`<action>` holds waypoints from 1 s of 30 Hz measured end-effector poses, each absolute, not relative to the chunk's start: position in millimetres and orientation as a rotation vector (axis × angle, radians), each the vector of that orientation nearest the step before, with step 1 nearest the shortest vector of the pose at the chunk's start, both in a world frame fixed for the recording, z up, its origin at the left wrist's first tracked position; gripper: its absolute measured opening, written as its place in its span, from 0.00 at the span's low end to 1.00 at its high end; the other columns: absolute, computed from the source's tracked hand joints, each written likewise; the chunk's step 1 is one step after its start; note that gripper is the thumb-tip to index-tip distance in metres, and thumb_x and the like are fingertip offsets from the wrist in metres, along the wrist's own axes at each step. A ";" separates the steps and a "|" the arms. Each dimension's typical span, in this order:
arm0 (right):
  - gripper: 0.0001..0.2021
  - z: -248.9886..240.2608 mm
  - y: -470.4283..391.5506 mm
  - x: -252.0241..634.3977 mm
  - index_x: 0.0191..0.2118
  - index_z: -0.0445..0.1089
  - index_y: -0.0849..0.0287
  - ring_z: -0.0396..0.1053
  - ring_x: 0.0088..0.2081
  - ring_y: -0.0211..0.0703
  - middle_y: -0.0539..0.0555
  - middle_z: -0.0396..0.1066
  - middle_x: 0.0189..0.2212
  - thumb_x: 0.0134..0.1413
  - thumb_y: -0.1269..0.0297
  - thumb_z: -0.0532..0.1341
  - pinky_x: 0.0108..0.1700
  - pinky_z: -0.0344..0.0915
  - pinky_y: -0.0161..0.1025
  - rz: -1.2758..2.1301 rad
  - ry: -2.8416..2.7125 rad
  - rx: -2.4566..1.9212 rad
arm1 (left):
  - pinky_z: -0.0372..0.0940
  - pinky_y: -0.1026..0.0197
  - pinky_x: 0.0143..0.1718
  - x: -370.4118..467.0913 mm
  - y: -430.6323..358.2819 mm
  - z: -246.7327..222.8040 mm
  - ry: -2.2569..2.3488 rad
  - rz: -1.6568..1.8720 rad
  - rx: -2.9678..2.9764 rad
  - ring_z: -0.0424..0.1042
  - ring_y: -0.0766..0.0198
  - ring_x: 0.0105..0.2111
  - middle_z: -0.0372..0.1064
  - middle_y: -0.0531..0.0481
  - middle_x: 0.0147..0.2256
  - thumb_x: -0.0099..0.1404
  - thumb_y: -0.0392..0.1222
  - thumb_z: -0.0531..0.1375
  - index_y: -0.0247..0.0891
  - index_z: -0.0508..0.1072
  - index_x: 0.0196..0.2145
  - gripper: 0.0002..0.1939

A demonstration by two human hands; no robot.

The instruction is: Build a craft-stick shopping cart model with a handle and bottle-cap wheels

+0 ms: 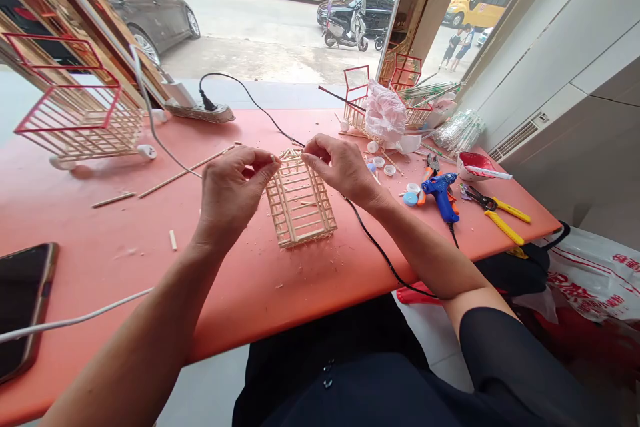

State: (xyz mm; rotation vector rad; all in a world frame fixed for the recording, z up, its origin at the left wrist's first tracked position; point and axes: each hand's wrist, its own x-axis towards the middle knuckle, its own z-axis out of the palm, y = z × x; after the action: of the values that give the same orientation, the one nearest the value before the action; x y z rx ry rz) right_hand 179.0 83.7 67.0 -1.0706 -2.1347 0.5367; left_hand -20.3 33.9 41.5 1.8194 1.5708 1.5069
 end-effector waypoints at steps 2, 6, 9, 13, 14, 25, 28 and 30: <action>0.09 74.1 85.8 186.3 0.37 0.71 0.61 0.65 0.32 0.38 0.51 0.73 0.32 0.67 0.61 0.61 0.41 0.60 0.38 0.508 -2.111 -1.074 | 0.69 0.59 0.38 -20.4 33.8 41.4 1.571 1.513 1.826 0.74 0.61 0.33 0.80 0.50 0.34 0.62 0.43 0.65 0.39 0.82 0.34 0.07; 0.10 92.0 89.7 205.8 0.36 0.71 0.60 0.63 0.32 0.38 0.51 0.71 0.31 0.68 0.61 0.60 0.41 0.60 0.40 0.421 -2.028 -1.149 | 0.68 0.59 0.38 -20.3 33.1 41.6 1.561 1.522 1.825 0.74 0.62 0.32 0.80 0.50 0.35 0.62 0.43 0.65 0.39 0.81 0.34 0.07; 0.09 96.0 95.4 220.0 0.35 0.71 0.61 0.63 0.33 0.38 0.51 0.71 0.31 0.66 0.63 0.60 0.41 0.59 0.40 0.413 -2.025 -1.177 | 0.67 0.60 0.37 -19.6 32.5 42.2 1.573 1.512 1.847 0.73 0.62 0.32 0.79 0.50 0.34 0.63 0.43 0.65 0.39 0.81 0.33 0.07; 0.09 88.2 103.0 231.6 0.31 0.69 0.60 0.61 0.32 0.38 0.50 0.68 0.28 0.63 0.65 0.61 0.38 0.56 0.40 0.445 -2.101 -1.248 | 0.67 0.61 0.36 -18.4 31.8 43.1 1.584 1.516 1.874 0.72 0.63 0.31 0.79 0.50 0.33 0.62 0.42 0.64 0.38 0.81 0.33 0.07; 0.10 86.1 103.3 232.2 0.29 0.68 0.60 0.61 0.31 0.38 0.49 0.67 0.27 0.63 0.65 0.62 0.38 0.55 0.40 0.455 -2.148 -1.268 | 0.67 0.61 0.36 -18.0 31.6 43.3 1.585 1.515 1.875 0.72 0.63 0.32 0.78 0.50 0.33 0.62 0.43 0.64 0.38 0.81 0.33 0.07; 0.28 76.6 82.6 208.9 0.26 0.60 0.57 0.58 0.27 0.35 0.47 0.64 0.23 0.57 0.37 0.66 0.32 0.48 0.38 0.670 -2.462 -1.363 | 0.69 0.60 0.36 -16.5 31.0 38.5 1.646 1.519 1.861 0.74 0.62 0.32 0.79 0.51 0.34 0.63 0.46 0.65 0.40 0.81 0.34 0.08; 0.27 76.2 80.9 206.8 0.29 0.63 0.57 0.61 0.27 0.38 0.49 0.68 0.25 0.57 0.36 0.66 0.32 0.49 0.38 0.642 -2.451 -1.450 | 0.69 0.61 0.35 -14.8 30.8 39.1 1.643 1.541 1.882 0.74 0.62 0.31 0.77 0.52 0.32 0.63 0.46 0.65 0.40 0.81 0.33 0.08; 0.27 77.2 79.7 205.8 0.30 0.64 0.57 0.62 0.27 0.39 0.50 0.69 0.25 0.57 0.36 0.66 0.32 0.49 0.39 0.663 -2.441 -1.467 | 0.69 0.61 0.35 -13.9 30.4 39.6 1.632 1.562 1.917 0.73 0.63 0.31 0.77 0.52 0.32 0.63 0.44 0.65 0.39 0.81 0.33 0.07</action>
State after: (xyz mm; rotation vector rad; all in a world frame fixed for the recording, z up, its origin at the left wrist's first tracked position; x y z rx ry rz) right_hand 205.8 79.7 77.2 -1.4666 -2.4413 0.6631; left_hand -13.9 30.4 39.6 1.9170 1.6323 1.5624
